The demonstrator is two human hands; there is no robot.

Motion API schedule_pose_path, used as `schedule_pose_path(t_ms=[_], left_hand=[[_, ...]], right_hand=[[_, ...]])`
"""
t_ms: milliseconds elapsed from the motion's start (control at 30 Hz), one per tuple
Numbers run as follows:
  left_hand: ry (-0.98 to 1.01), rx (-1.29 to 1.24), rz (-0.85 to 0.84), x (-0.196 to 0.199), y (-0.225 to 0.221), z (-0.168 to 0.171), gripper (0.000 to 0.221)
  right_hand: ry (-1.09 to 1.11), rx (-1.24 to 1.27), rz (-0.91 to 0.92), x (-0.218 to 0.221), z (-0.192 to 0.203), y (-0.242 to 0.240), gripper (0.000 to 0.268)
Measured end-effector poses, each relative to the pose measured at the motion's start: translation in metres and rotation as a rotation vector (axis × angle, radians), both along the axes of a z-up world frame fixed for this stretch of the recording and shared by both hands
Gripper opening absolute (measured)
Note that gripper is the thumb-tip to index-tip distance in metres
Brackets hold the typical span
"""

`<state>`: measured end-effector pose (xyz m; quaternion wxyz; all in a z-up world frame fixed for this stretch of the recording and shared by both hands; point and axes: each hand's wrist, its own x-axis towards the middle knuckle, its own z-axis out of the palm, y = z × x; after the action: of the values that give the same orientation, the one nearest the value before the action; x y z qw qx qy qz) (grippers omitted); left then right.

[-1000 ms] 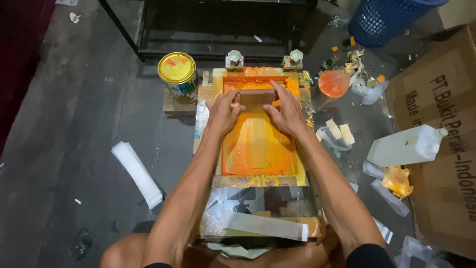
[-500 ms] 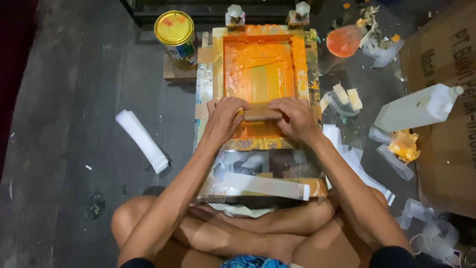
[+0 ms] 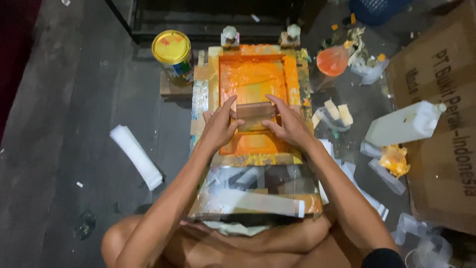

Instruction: Manually screen printing orange ink onto small white strips of material using a squeegee and a screen frame.

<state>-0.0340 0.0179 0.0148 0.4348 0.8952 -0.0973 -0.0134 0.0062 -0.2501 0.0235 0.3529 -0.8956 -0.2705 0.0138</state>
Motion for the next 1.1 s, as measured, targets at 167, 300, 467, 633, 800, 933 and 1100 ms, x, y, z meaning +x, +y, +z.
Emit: schedule_pose_path(t_ms=[167, 300, 467, 633, 800, 933, 1100], left_hand=[[-0.001, 0.033, 0.119, 0.091, 0.002, -0.046, 0.052], [-0.111, -0.02, 0.209, 0.099, -0.006, -0.001, 0.032], [-0.191, -0.095, 0.111, 0.058, -0.007, 0.009, 0.028], [-0.227, -0.048, 0.029, 0.011, -0.004, 0.006, 0.033], [-0.169, 0.086, -0.059, -0.036, -0.002, 0.001, 0.033], [-0.133, 0.071, -0.086, -0.061, -0.002, 0.004, 0.039], [-0.095, 0.023, -0.08, -0.055, -0.002, -0.004, 0.052]], right_hand=[[0.033, 0.058, -0.073, 0.052, 0.022, 0.024, 0.071], [0.005, 0.201, -0.129, 0.07, 0.035, 0.037, 0.054], [-0.186, 0.251, -0.036, 0.047, 0.025, 0.03, 0.019], [-0.33, 0.191, 0.041, 0.009, 0.01, 0.015, 0.021], [-0.27, 0.212, 0.078, -0.039, 0.003, 0.003, 0.024], [-0.227, 0.14, 0.067, -0.069, 0.016, -0.002, 0.028], [-0.127, 0.104, 0.028, -0.062, -0.001, -0.009, 0.06]])
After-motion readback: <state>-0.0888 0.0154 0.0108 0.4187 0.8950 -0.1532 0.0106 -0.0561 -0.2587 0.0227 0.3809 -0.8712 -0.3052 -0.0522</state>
